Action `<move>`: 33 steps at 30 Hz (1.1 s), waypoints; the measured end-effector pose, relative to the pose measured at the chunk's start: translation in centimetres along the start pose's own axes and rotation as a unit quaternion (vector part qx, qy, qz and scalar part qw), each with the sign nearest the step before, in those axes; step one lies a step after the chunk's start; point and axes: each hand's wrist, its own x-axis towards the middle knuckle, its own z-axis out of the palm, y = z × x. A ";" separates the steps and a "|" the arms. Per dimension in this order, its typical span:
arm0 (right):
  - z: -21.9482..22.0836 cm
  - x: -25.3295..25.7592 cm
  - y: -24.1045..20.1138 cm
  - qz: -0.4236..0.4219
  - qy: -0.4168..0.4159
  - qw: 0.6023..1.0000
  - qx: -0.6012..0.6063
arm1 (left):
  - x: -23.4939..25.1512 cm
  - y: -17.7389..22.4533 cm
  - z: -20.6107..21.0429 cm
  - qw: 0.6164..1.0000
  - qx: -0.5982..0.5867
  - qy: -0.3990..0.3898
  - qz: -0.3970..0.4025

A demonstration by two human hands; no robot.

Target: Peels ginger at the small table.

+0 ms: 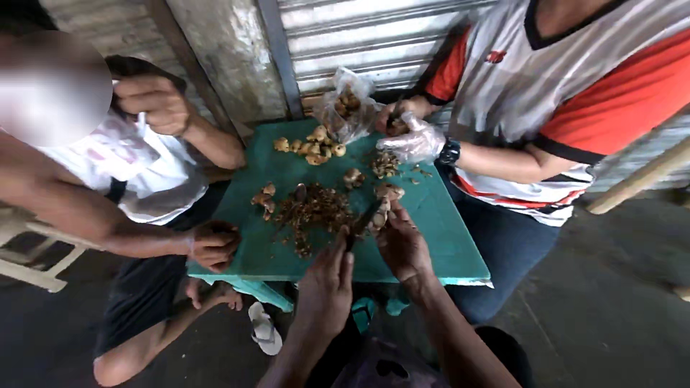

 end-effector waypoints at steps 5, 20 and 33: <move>-1.1 0.8 3.4 0.041 0.021 0.998 0.048 | -0.6 -0.5 1.3 0.991 0.132 0.018 0.010; -2.3 0.1 2.9 0.006 -0.025 0.999 0.026 | 1.4 -0.8 3.4 0.982 0.168 0.035 0.082; -2.0 0.3 2.8 0.023 -0.011 0.999 0.024 | 3.7 -0.1 4.2 0.983 0.175 0.026 0.058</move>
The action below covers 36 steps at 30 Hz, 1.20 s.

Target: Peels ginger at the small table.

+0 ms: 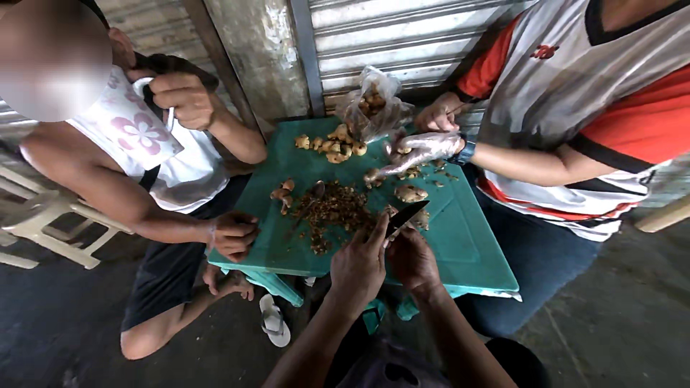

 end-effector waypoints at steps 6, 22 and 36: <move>0.0 -0.3 0.0 0.028 -0.010 0.999 0.014 | 2.8 -1.1 -2.3 0.991 -0.074 -0.089 -0.072; 0.0 0.2 -0.1 0.017 0.012 1.000 0.023 | -2.1 -1.0 -0.4 0.999 -0.029 0.011 0.012; -0.1 0.5 0.5 0.006 -0.006 1.000 -0.003 | 1.2 0.1 -0.7 0.999 -0.010 -0.033 -0.036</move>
